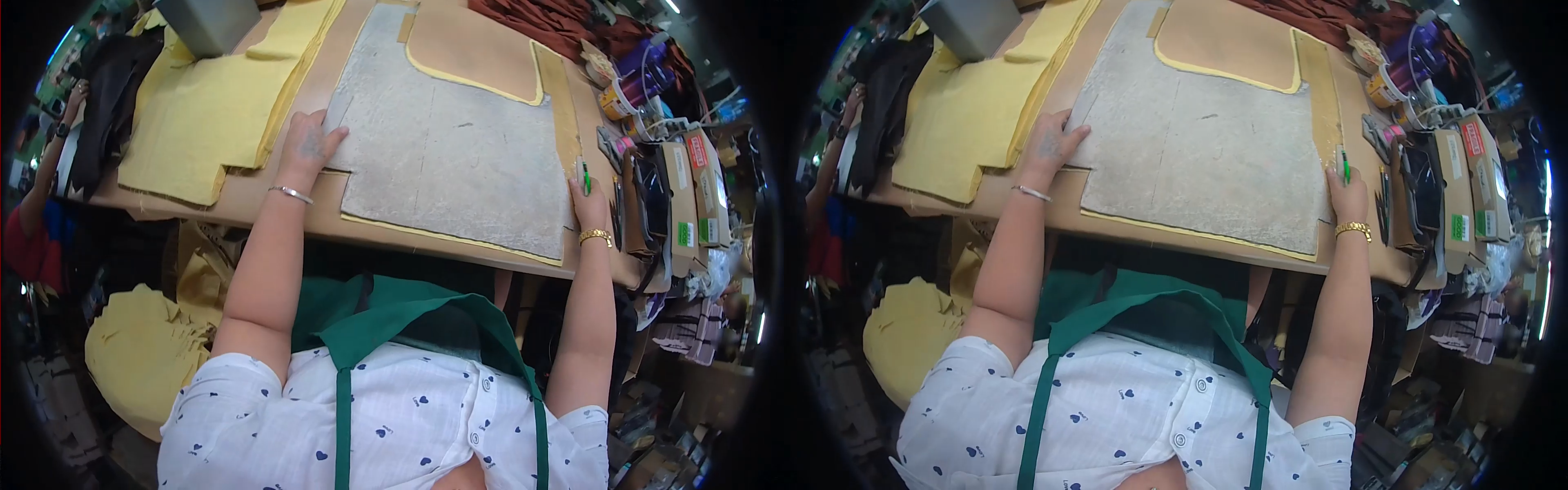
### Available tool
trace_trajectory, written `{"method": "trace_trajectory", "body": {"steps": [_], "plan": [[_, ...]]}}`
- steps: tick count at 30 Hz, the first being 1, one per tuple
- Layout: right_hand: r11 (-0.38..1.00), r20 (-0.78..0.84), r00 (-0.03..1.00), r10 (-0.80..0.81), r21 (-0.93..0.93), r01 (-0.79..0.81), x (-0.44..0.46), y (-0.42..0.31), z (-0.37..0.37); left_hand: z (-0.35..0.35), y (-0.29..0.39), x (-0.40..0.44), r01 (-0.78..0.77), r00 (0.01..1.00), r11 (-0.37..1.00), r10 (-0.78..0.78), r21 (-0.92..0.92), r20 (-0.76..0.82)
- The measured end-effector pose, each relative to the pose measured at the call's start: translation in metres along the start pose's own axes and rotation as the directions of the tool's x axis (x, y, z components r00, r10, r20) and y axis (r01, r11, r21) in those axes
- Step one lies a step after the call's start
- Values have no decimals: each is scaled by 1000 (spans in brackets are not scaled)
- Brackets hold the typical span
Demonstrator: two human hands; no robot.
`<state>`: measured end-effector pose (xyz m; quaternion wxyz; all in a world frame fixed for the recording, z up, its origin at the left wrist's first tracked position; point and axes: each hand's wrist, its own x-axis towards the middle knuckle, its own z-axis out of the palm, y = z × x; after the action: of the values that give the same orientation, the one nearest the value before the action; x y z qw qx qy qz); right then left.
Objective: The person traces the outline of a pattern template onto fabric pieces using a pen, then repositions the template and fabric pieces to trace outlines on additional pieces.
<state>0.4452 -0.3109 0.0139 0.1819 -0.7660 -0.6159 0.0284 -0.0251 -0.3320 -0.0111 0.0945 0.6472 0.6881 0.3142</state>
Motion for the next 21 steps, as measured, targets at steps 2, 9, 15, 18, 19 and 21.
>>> {"method": "trace_trajectory", "body": {"steps": [2, 9, 15, 18, 19, 21], "plan": [[1000, 4, 1000, -4, -24, 4, 0, 1, 1, 2, -4, 2, 41, 999, 999, -39, -35, 38], [998, -11, 999, -50, -31, 49, 1, 12, 7, -8, 0, 2, -51, 999, 994, 50, 93, 3], [999, 21, 1000, -19, -34, 19, 0, 6, 3, -22, 0, 1, -7, 990, 998, 17, -70, 142], [999, 5, 999, -39, -31, 40, -1, 8, 4, -24, 0, 1, 8, 986, 994, 10, -109, 165], [998, -4, 999, -52, -34, 52, 0, 9, 5, -20, -4, 0, 5, 991, 989, 14, -147, 133], [998, 9, 999, -51, -41, 51, 2, 11, 5, -18, -7, 0, 11, 994, 982, 9, -188, 109]]}}
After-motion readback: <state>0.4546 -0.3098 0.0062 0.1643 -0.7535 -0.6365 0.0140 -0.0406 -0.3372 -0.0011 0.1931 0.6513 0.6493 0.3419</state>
